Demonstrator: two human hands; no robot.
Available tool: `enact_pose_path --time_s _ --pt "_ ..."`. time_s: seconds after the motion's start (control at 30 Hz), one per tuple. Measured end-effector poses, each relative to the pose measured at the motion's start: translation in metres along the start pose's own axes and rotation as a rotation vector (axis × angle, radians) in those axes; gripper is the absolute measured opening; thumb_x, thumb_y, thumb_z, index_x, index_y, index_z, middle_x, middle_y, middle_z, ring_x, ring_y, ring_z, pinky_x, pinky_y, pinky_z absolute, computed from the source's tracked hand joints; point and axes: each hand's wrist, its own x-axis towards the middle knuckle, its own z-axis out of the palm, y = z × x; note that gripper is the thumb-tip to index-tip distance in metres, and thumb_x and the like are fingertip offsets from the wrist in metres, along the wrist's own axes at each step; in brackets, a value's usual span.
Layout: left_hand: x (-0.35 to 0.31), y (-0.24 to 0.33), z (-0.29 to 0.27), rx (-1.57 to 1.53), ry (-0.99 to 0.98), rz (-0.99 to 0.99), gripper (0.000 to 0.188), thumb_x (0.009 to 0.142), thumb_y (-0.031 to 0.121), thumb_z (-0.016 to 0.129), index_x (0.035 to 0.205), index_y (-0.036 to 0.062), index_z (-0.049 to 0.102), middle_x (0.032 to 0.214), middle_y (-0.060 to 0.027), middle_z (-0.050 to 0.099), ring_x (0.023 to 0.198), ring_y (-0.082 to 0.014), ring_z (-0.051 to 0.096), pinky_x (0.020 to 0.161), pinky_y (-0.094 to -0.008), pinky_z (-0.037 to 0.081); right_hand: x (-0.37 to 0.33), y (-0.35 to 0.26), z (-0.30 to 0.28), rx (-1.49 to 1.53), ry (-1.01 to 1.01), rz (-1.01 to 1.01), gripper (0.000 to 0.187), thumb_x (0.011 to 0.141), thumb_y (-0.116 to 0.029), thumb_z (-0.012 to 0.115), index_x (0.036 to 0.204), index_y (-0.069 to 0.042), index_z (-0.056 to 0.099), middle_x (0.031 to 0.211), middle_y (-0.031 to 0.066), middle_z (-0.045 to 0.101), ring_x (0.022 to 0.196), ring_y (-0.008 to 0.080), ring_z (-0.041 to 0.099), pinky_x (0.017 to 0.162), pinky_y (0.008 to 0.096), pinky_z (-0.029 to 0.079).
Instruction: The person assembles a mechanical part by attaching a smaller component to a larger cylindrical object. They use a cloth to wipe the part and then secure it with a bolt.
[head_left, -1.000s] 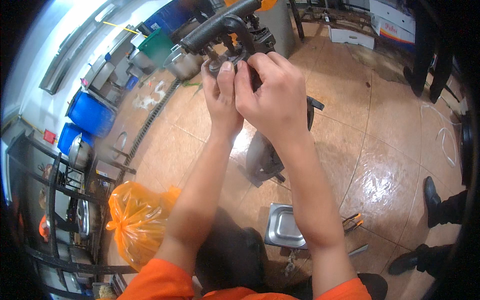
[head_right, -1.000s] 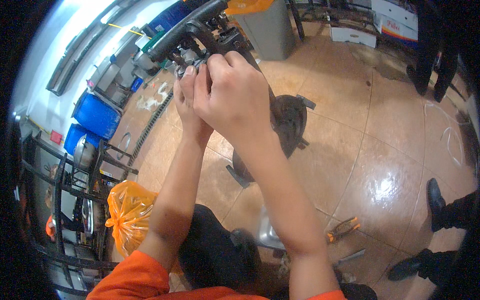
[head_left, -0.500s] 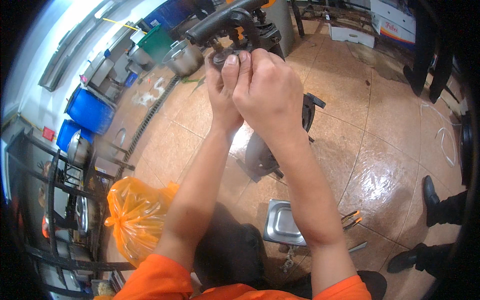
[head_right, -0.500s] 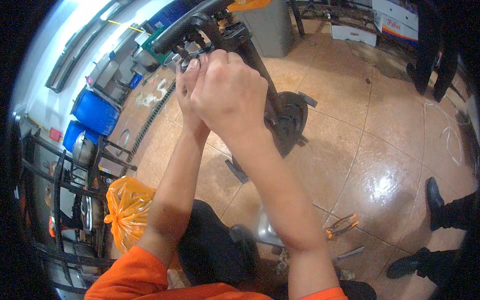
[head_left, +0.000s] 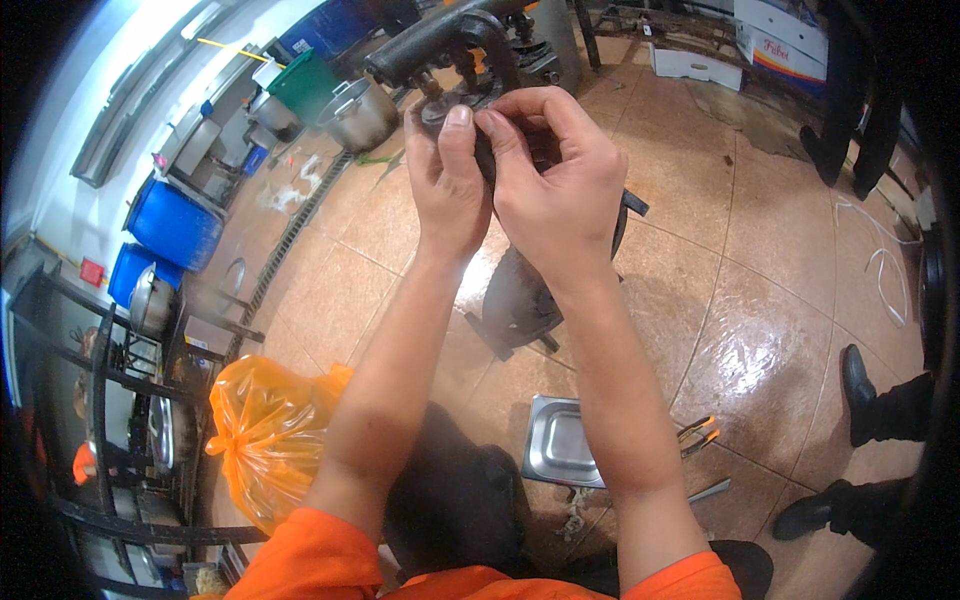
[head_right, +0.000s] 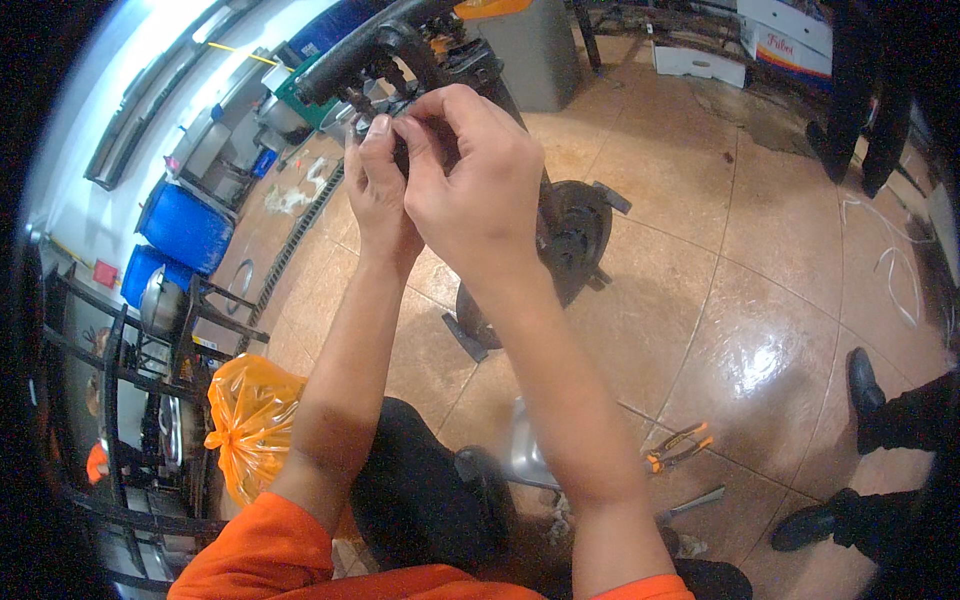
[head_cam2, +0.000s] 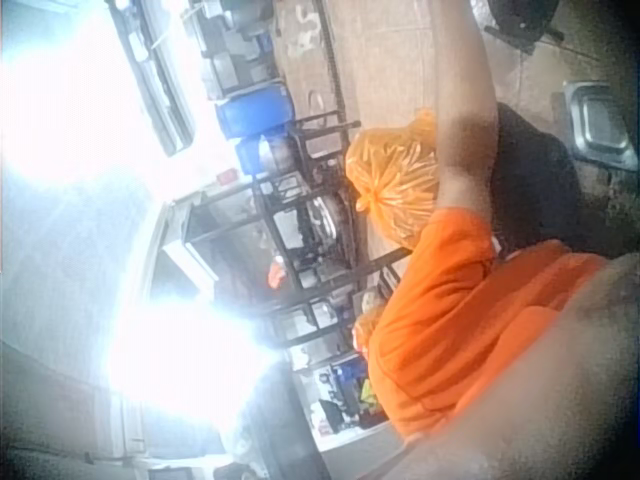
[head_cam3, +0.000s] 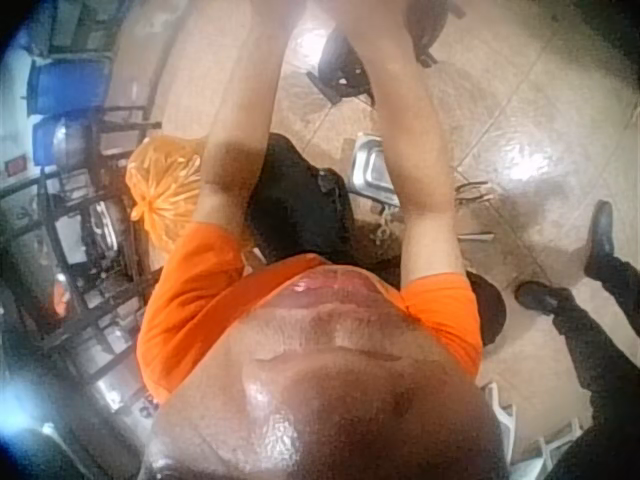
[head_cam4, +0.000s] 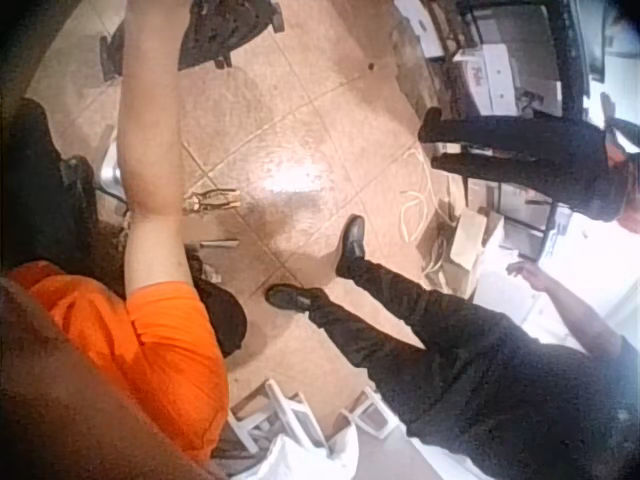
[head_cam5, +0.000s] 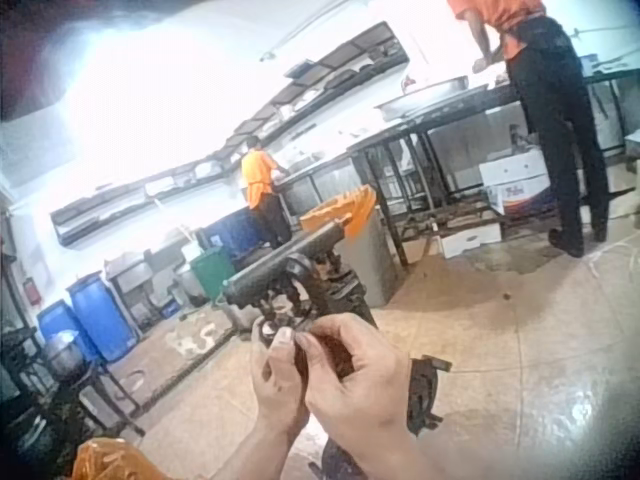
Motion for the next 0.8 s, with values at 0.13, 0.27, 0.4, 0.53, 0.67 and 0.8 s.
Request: enact_pose_path --time_s 0.13,0.27,0.4,0.53,0.67,0.8 --pt "0.002 -0.002 -0.002 -0.001 -0.001 -0.007 0.026 0.102 0.031 0.051 0.114 0.0080 0.051 0.092 0.0002 0.057 0.080 -0.0074 0.055 0.068 -0.0235 0.048 -0.001 -0.002 -0.006 -0.153 -0.033 -0.093 0.013 0.077 -0.004 0.068 0.089 0.001 0.066 0.082 0.0167 0.065 0.072 0.0329 0.065 0.065 0.0397 0.052" --pt "0.002 -0.002 -0.003 0.034 -0.001 -0.005 0.026 0.101 0.032 0.052 0.114 0.0089 0.051 0.088 0.0017 0.056 0.075 -0.0059 0.054 0.063 -0.0215 0.046 0.001 -0.003 -0.010 -0.260 -0.068 -0.186 0.015 0.076 -0.003 0.068 0.090 0.000 0.067 0.086 0.0175 0.064 0.076 0.0362 0.064 0.068 0.0413 0.051" --pt "0.002 -0.001 -0.003 0.046 0.000 -0.010 0.025 0.102 0.032 0.052 0.114 0.0095 0.051 0.086 0.0024 0.056 0.072 -0.0057 0.053 0.061 -0.0206 0.045 0.005 -0.004 -0.011 -0.347 -0.087 -0.286 0.018 0.075 0.001 0.069 0.093 0.002 0.070 0.081 0.0115 0.068 0.067 0.0182 0.068 0.062 0.0269 0.054" --pt "0.002 -0.002 0.000 -0.007 0.007 -0.005 0.026 0.102 0.031 0.052 0.115 0.0087 0.050 0.089 0.0009 0.057 0.076 -0.0074 0.055 0.065 -0.0218 0.047 0.005 -0.006 -0.011 -0.332 -0.052 -0.278 0.015 0.076 0.001 0.069 0.091 0.003 0.070 0.080 0.0113 0.069 0.066 0.0181 0.068 0.062 0.0271 0.053" --pt "0.002 -0.003 -0.001 -0.028 0.010 -0.001 0.027 0.102 0.029 0.052 0.117 0.0076 0.050 0.093 -0.0011 0.059 0.082 -0.0096 0.058 0.071 -0.0239 0.050 0.004 -0.005 -0.014 -0.315 -0.035 -0.253 0.015 0.077 0.001 0.070 0.092 0.002 0.071 0.081 0.0122 0.070 0.066 0.0182 0.068 0.062 0.0275 0.053" --pt "0.001 -0.001 -0.004 -0.001 -0.039 -0.032 0.036 0.103 0.026 0.049 0.125 -0.0002 0.040 0.110 -0.0091 0.058 0.098 -0.0121 0.055 0.087 -0.0270 0.047 0.001 -0.003 -0.017 -0.239 -0.052 -0.217 0.014 0.076 0.000 0.068 0.089 0.001 0.070 0.083 0.0161 0.068 0.074 0.0331 0.066 0.068 0.0381 0.053"
